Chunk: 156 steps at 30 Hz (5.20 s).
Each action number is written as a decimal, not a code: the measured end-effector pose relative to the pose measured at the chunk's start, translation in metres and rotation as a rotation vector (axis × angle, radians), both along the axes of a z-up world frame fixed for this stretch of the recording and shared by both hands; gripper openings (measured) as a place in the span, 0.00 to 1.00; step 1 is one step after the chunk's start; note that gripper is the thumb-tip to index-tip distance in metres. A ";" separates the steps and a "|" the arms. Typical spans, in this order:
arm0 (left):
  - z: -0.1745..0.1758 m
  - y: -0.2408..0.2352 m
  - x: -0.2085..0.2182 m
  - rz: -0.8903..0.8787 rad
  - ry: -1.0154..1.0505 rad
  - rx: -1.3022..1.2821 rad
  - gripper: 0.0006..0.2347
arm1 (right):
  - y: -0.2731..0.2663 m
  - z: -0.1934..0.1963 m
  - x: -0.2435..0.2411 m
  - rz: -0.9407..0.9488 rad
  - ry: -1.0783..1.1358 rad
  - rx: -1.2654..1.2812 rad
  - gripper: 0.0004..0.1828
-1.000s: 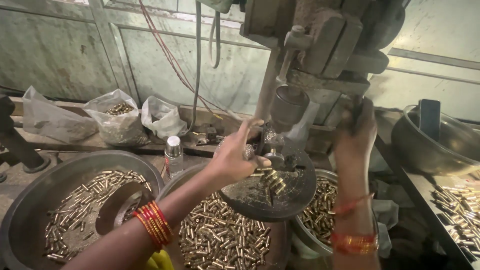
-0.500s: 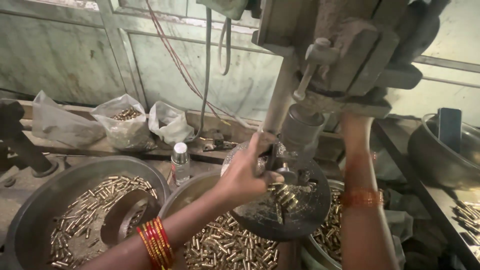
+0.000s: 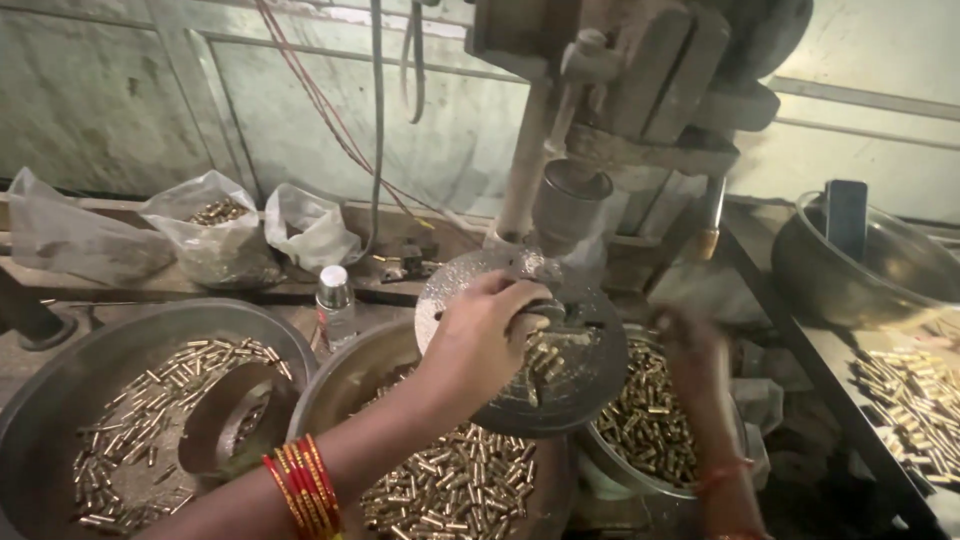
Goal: The recorder is placing small cylindrical metal components into a rotating fixture on a manual press machine for assembly or processing.
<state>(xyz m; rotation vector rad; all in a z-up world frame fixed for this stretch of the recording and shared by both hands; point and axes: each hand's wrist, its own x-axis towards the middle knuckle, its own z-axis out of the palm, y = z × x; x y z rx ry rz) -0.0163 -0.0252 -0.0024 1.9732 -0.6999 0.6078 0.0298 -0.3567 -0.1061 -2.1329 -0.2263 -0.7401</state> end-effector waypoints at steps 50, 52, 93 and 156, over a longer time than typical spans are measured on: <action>0.026 0.050 0.018 -0.242 0.679 -0.222 0.15 | 0.186 0.074 -0.066 -0.123 0.129 0.007 0.23; 0.027 0.052 0.017 -0.218 0.640 -0.198 0.15 | 0.187 0.070 -0.066 -0.023 -0.036 -0.170 0.31; 0.003 0.018 0.038 -0.077 0.163 0.124 0.40 | 0.182 0.066 -0.076 -0.309 -0.305 0.188 0.30; 0.018 -0.008 0.002 -0.026 0.043 0.070 0.12 | -0.093 -0.202 0.101 -0.199 0.458 -0.257 0.25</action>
